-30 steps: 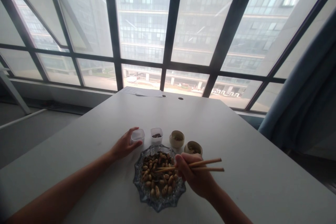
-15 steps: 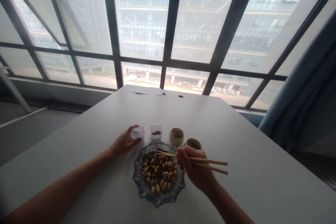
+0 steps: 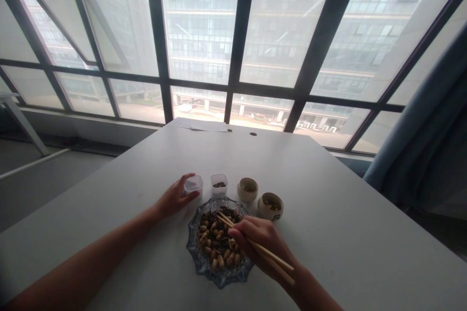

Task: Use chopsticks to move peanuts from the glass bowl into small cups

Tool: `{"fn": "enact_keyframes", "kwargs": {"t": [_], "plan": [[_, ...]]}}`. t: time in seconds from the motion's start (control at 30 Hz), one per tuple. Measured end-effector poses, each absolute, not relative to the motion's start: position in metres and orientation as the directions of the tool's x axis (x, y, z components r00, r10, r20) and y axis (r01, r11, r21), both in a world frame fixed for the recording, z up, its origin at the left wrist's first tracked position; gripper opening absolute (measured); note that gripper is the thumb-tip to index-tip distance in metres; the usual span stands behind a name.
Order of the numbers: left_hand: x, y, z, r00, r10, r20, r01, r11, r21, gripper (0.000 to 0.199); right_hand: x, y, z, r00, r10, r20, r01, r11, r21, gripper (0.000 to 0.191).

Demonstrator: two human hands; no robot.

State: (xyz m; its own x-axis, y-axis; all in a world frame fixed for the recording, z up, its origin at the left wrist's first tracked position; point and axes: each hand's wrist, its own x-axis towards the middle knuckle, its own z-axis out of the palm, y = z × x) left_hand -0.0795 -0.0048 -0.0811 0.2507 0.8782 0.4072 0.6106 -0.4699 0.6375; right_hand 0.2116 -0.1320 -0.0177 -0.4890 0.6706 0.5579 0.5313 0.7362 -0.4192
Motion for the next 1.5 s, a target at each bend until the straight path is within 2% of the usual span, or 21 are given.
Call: {"fn": "enact_keyframes", "kwargs": {"t": [0.4, 0.47, 0.53, 0.63, 0.7, 0.8, 0.9, 1.27, 1.4, 1.5], "plan": [[-0.078, -0.006, -0.079, 0.244, 0.886, 0.394, 0.619, -0.455, 0.64, 0.064, 0.209, -0.132, -0.019, -0.4, 0.72, 0.567, 0.496, 0.691, -0.527, 0.029], [-0.079, -0.006, -0.078, 0.251, 0.888, 0.387, 0.621, -0.454, 0.639, 0.066, 0.211, -0.132, -0.021, -0.358, 0.749, 0.558, 0.482, 0.66, -0.577, 0.034], [-0.079, -0.006, -0.078, 0.253, 0.889, 0.382, 0.623, -0.452, 0.639, 0.066, 0.213, -0.129, -0.024, -0.265, 0.811, 0.522, 0.437, 0.583, -0.685, 0.039], [-0.079, -0.007, -0.077, 0.246, 0.889, 0.386, 0.62, -0.451, 0.642, 0.066, 0.218, -0.119, -0.029, 0.024, 0.925, 0.378, 0.223, 0.364, -0.904, 0.045], [-0.079, -0.007, -0.077, 0.248, 0.887, 0.389, 0.618, -0.454, 0.642, 0.066, 0.222, -0.112, -0.032, 0.207, 0.954, 0.217, -0.002, 0.223, -0.975, 0.051], [-0.079, -0.007, -0.078, 0.249, 0.885, 0.393, 0.617, -0.458, 0.64, 0.066, 0.227, -0.105, -0.036, 0.295, 0.955, 0.02, -0.245, 0.096, -0.965, 0.054], [-0.079, -0.007, -0.078, 0.253, 0.886, 0.389, 0.619, -0.457, 0.639, 0.065, 0.231, -0.103, -0.042, 0.287, 0.957, -0.043, -0.33, 0.056, -0.942, 0.051], [-0.08, -0.009, -0.076, 0.248, 0.899, 0.36, 0.63, -0.432, 0.646, 0.07, 0.232, -0.104, -0.05, 0.287, 0.952, -0.105, -0.394, 0.017, -0.919, 0.046], [-0.081, -0.008, -0.077, 0.223, 0.919, 0.326, 0.656, -0.389, 0.647, 0.083, 0.23, -0.105, -0.048, 0.308, 0.951, -0.035, -0.313, 0.067, -0.947, 0.047], [-0.081, -0.008, -0.078, 0.211, 0.915, 0.345, 0.649, -0.395, 0.651, 0.075, 0.227, -0.112, -0.048, 0.349, 0.927, 0.139, -0.126, 0.194, -0.973, 0.05]]}}
